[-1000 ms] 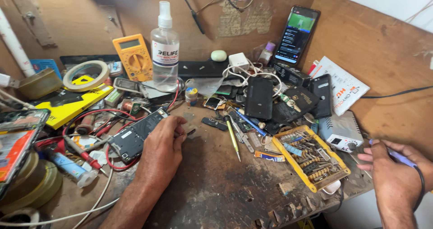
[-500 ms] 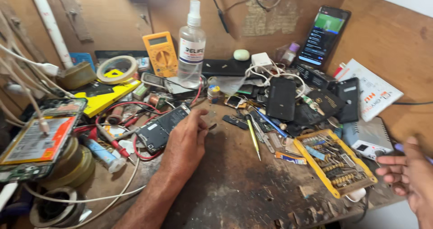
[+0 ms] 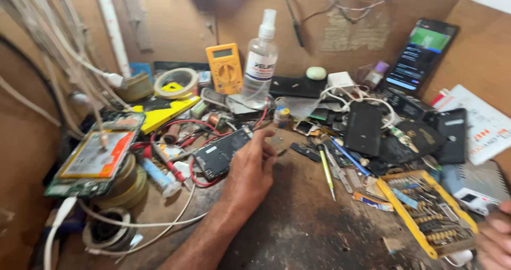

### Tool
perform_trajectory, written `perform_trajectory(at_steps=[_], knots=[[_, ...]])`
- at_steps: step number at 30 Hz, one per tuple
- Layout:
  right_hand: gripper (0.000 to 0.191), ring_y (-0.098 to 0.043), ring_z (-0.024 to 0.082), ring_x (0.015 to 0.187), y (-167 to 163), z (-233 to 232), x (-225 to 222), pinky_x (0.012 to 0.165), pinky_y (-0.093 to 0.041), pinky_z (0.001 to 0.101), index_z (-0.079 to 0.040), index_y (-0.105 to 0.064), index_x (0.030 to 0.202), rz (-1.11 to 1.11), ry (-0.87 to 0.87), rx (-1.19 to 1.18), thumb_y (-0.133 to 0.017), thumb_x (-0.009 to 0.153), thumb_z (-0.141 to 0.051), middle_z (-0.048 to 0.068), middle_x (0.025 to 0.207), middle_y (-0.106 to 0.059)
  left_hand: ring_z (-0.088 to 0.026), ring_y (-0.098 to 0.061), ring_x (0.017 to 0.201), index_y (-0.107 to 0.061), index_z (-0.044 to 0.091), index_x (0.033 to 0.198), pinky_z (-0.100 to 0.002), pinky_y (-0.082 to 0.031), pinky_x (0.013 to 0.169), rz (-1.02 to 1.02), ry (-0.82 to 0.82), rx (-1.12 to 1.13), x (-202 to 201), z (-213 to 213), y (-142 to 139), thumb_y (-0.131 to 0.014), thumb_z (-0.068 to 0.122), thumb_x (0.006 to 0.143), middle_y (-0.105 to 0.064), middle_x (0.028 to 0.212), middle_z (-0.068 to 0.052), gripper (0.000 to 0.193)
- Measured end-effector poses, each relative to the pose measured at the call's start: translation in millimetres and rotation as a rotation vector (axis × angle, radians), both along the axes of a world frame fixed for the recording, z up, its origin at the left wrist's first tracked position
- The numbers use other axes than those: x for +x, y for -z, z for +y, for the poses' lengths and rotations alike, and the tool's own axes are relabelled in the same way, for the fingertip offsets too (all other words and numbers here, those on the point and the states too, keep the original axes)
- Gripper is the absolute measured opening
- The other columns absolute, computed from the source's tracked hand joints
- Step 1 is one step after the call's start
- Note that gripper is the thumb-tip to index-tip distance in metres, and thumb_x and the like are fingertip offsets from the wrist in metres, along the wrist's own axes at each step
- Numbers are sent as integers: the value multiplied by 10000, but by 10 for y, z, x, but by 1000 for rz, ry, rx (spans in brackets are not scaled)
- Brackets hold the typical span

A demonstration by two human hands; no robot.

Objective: The person works at a cluttered electronics repair bench, prying open a smartphone and separating its back cover and battery. They then use tweezers and a soldering iron to work on small components on the disassembled phone parts, repositioning the boards and handling the chassis.

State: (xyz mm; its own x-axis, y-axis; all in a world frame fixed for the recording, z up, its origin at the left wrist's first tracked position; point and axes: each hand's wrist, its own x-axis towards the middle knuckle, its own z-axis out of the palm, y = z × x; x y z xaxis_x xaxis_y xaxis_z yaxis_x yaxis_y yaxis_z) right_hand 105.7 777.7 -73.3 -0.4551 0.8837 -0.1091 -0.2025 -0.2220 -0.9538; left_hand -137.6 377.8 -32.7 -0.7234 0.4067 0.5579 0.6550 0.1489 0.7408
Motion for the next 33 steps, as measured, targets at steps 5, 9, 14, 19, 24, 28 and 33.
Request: perform_trajectory(at_steps=[5,9,14,19,24,28,33], knots=[[297,-582,146,579,-643,-1199,-715,448,-462,290,41,-679,1069,-77,-187,222,-647,1013,-249,110,783,-655,-151,-763,790,-595,47,1269,-284,-616,699,-289,23,138,-37,150,-4,-730,-38,815,-760,871,-72,481],[283,-622,147,608,-760,-1999,-1625,473,-495,302,29,-694,1052,-96,-512,289,-654,958,-235,107,792,-684,-114,-744,763,-616,34,1251,-272,-609,689,-381,3,222,-163,193,-32,-763,-23,793,-770,860,-69,485],[236,-645,141,621,-697,-2215,-2358,501,-540,305,18,-718,1006,-196,-655,322,-695,912,-197,82,777,-706,-102,-718,712,-597,29,1249,-260,-601,605,-612,23,360,-418,242,-93,-767,-23,793,-760,858,-76,490],[205,-642,135,612,-441,-2098,-2691,558,-525,265,59,-750,979,-101,-642,372,-727,912,-134,80,746,-717,-90,-720,710,-608,20,1247,-243,-612,592,-604,-12,313,-651,385,-63,-781,-5,804,-760,863,-75,476],[207,-655,146,633,-264,-1863,-2795,582,-542,277,32,-744,1058,-35,-649,144,-698,937,-129,91,784,-712,-105,-722,703,-625,4,1240,-256,-600,590,-615,-39,360,-836,558,2,-773,-10,802,-770,871,-78,462],[232,-679,160,683,-198,-1831,-2769,617,-570,293,41,-735,1105,-16,-661,99,-679,946,-119,110,833,-717,-107,-732,722,-640,-4,1232,-263,-626,608,-577,-78,391,-900,644,64,-765,-12,804,-777,878,-85,446],[248,-691,158,741,-174,-1786,-2696,657,-587,302,62,-725,1126,9,-635,157,-675,924,-74,125,898,-754,-108,-752,762,-664,-18,1223,-263,-652,645,-590,-71,447,-886,679,171,-749,-5,826,-792,912,-98,407]])
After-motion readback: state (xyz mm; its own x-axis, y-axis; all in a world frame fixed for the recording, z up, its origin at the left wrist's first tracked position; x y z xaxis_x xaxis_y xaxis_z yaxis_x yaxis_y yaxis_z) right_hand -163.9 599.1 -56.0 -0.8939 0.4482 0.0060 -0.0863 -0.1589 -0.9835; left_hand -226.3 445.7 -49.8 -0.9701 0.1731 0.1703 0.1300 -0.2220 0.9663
